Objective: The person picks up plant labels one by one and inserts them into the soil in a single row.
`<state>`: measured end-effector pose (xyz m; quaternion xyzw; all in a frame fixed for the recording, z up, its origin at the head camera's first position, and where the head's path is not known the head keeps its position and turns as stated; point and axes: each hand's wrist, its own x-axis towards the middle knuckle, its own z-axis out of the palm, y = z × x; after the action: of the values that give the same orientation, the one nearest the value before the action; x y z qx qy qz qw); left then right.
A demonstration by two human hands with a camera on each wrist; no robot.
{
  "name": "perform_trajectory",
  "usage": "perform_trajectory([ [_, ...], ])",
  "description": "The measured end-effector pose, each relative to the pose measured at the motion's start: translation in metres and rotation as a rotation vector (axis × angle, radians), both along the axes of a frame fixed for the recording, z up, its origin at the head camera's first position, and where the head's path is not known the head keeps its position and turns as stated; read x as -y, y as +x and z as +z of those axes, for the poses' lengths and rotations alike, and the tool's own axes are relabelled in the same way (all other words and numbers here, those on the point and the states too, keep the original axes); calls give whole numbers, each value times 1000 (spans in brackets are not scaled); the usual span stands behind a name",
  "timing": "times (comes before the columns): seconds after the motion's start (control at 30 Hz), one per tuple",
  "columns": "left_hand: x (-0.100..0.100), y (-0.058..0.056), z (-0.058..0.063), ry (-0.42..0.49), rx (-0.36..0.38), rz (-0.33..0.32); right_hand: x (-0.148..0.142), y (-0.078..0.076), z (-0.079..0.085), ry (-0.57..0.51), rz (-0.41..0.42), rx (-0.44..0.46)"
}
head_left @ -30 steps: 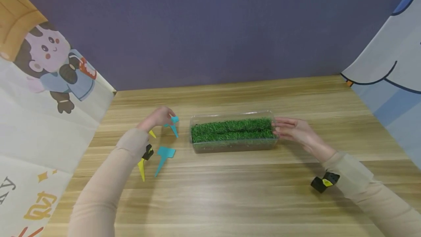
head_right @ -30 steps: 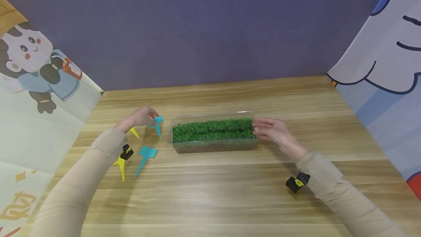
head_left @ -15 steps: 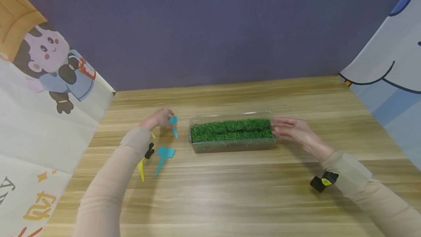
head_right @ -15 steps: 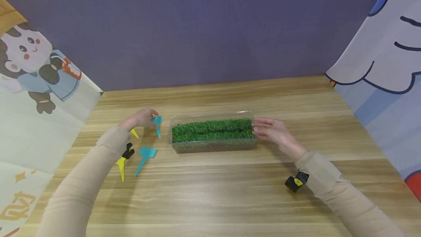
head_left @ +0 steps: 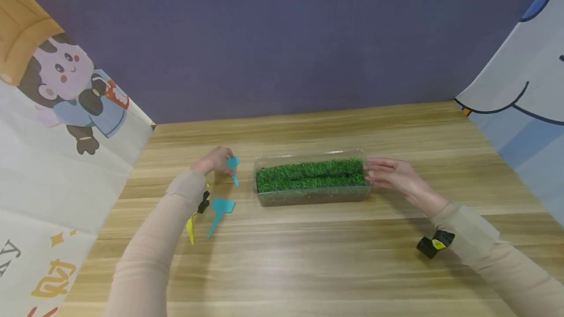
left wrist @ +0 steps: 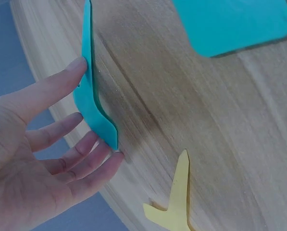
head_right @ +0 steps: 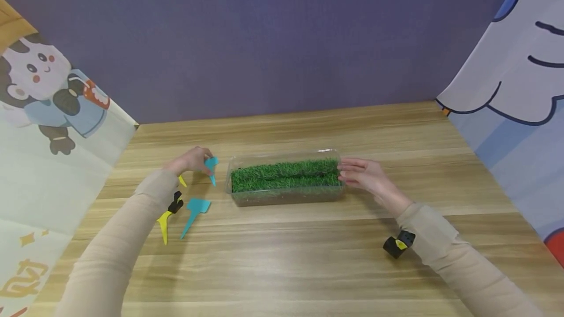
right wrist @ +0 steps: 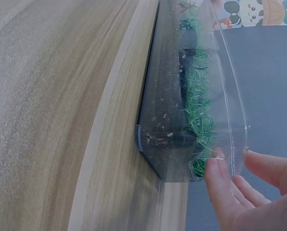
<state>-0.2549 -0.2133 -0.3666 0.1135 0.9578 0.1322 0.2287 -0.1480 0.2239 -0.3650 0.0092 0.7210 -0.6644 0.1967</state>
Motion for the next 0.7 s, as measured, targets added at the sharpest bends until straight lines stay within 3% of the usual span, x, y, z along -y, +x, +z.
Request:
perform_trajectory([
  [0.4,-2,-5,-1,-53,51,55,-1,1,-2,2,-5,-4],
  [0.7,6,-6,-6,-20,-8,15,-1,0,-3,-1,-5,5],
])
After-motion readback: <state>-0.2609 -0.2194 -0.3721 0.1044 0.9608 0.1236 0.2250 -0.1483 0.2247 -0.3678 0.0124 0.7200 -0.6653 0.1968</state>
